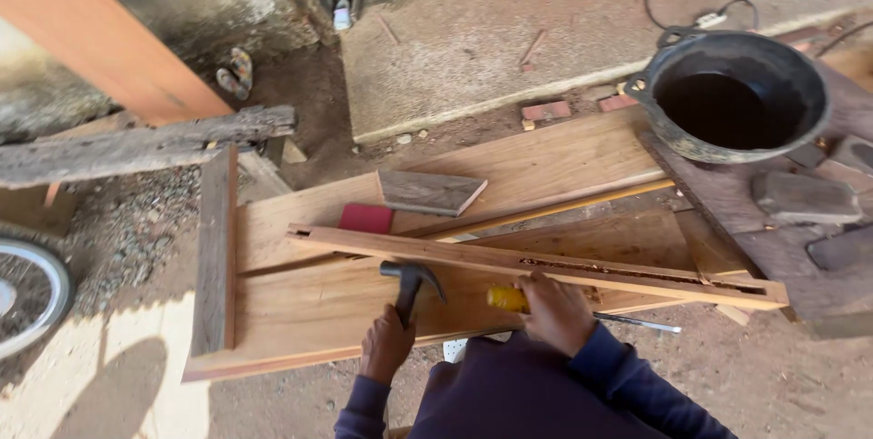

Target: Using a hammer and a yellow screwdriver as a chisel to pry or adjust wooden components on a workbench.

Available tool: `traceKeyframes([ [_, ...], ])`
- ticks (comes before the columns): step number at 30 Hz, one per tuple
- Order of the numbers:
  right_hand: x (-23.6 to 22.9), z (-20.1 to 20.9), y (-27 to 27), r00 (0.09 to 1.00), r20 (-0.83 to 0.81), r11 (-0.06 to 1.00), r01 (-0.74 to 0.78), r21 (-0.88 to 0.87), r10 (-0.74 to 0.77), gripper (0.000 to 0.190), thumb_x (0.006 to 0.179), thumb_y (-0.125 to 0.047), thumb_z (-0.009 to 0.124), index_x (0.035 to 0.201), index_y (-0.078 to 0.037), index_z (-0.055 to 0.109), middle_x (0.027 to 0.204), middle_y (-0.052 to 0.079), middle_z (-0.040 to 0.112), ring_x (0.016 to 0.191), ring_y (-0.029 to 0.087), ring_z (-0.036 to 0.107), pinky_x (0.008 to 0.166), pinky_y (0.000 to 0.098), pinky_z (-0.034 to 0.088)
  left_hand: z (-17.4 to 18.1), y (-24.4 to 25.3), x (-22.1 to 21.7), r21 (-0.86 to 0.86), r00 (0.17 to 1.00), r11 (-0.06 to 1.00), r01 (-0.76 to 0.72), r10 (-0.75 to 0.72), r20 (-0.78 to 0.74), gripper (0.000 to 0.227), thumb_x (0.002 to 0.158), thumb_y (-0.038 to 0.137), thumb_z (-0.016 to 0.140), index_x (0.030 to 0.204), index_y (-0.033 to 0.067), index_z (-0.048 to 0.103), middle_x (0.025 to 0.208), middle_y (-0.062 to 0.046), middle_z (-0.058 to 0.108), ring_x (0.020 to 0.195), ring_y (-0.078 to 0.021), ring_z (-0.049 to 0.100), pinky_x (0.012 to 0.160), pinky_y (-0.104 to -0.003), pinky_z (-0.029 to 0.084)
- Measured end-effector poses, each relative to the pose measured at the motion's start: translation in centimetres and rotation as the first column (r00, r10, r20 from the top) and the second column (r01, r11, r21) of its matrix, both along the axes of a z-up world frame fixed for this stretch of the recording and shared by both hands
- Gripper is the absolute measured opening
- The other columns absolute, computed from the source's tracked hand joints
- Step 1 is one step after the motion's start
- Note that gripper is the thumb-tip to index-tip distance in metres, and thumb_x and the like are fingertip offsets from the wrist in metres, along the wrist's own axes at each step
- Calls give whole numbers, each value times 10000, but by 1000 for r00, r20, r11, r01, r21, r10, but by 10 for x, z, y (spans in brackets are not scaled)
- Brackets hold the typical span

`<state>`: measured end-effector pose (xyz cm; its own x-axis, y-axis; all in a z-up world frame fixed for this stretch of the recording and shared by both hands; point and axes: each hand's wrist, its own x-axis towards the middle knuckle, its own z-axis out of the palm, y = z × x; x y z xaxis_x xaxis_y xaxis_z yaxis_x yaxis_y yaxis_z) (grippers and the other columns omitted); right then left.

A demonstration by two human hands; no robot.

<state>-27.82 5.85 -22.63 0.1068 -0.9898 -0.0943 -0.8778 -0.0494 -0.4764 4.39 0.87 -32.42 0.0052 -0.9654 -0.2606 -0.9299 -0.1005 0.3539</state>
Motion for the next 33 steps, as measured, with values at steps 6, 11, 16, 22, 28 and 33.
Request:
traceKeyframes([
  [6, 17, -12, -21, 995, -98, 999, 29, 31, -26, 582, 745, -207, 826, 1231, -22, 565, 1202, 157, 542, 1100, 333, 631, 883, 446, 538, -38, 13, 24, 6, 988, 997, 73, -71, -140, 320, 837, 329, 725, 930, 68, 564, 840, -265, 718, 861, -491, 685, 713, -594, 536],
  [11, 40, 0, -52, 983, -177, 996, 56, 74, -42, 763, 751, -200, 820, 1395, -9, 459, 1248, 168, 505, 1143, 354, 579, 901, 463, 531, -4, -3, 39, 106, 977, 980, 167, -150, -149, 400, 803, 391, 784, 936, 83, 567, 846, -233, 725, 862, -467, 691, 720, -575, 541],
  [16, 60, -31, -84, 943, -332, 993, 21, 112, 17, 878, 740, -208, 817, 1490, -32, 397, 1490, 261, 397, 1177, 406, 535, 930, 465, 512, -48, -19, 57, 141, 967, 961, 236, -219, -129, 412, 770, 397, 812, 951, 86, 610, 870, -223, 720, 877, -455, 691, 728, -567, 549],
  [22, 51, -92, -98, 895, -412, 985, -158, 66, 171, 636, 803, -283, 732, 1356, -43, 532, 1339, 152, 563, 1248, 331, 565, 1007, 485, 488, -68, -25, 69, 130, 919, 943, 306, -257, -299, 462, 855, 492, 757, 912, 45, 660, 869, -253, 708, 873, -473, 685, 746, -577, 542],
  [28, 41, -85, -123, 878, -449, 986, -145, 87, 168, 600, 796, -256, 701, 1364, -116, 563, 1284, 100, 621, 1200, 287, 603, 1019, 406, 516, -61, -23, 69, 83, 897, 921, 381, -346, -276, 490, 884, 479, 738, 970, 10, 624, 889, -294, 676, 871, -498, 668, 743, -598, 545],
  [33, 15, -103, -123, 888, -367, 960, -271, 71, 278, 626, 745, -258, 746, 1336, -122, 590, 1153, 74, 677, 1158, 265, 623, 1005, 402, 515, -49, -17, 61, 76, 922, 938, 337, -313, -226, 541, 757, 494, 813, 938, 17, 635, 861, -259, 685, 843, -462, 684, 728, -565, 558],
])
